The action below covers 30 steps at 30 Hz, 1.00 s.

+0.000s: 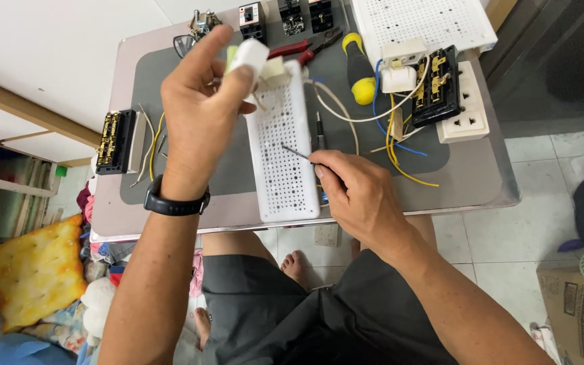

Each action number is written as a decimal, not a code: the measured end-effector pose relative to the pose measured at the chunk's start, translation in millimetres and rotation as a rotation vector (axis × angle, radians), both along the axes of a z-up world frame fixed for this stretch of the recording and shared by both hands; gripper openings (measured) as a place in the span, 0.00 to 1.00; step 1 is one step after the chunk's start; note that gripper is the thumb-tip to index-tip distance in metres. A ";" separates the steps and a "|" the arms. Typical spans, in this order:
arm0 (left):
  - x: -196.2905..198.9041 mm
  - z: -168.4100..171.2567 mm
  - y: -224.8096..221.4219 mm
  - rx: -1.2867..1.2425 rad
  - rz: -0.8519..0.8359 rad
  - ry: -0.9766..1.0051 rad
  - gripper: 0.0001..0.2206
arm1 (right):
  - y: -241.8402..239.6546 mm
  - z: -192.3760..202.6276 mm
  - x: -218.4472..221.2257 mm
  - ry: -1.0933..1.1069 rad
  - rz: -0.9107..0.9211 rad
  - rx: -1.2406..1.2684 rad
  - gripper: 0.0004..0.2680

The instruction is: Wiring and mounting electrical components like switches and sockets onto a perforated plastic base using hand tools.

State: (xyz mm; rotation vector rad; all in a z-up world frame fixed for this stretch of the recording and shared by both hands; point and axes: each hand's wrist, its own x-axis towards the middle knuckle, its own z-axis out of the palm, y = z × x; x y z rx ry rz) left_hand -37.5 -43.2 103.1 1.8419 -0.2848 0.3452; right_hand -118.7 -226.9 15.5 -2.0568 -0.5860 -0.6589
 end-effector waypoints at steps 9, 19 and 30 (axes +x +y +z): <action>-10.0 17.9 -26.4 -0.347 0.127 0.264 0.27 | 9.0 -8.3 12.2 0.321 -0.163 0.075 0.08; -26.7 11.3 -30.4 -0.714 0.091 0.142 0.26 | 32.8 61.3 16.9 1.086 -0.125 0.532 0.14; -44.1 0.9 -16.0 -0.755 -0.087 -0.164 0.26 | 47.2 46.3 40.0 1.076 -0.075 0.947 0.11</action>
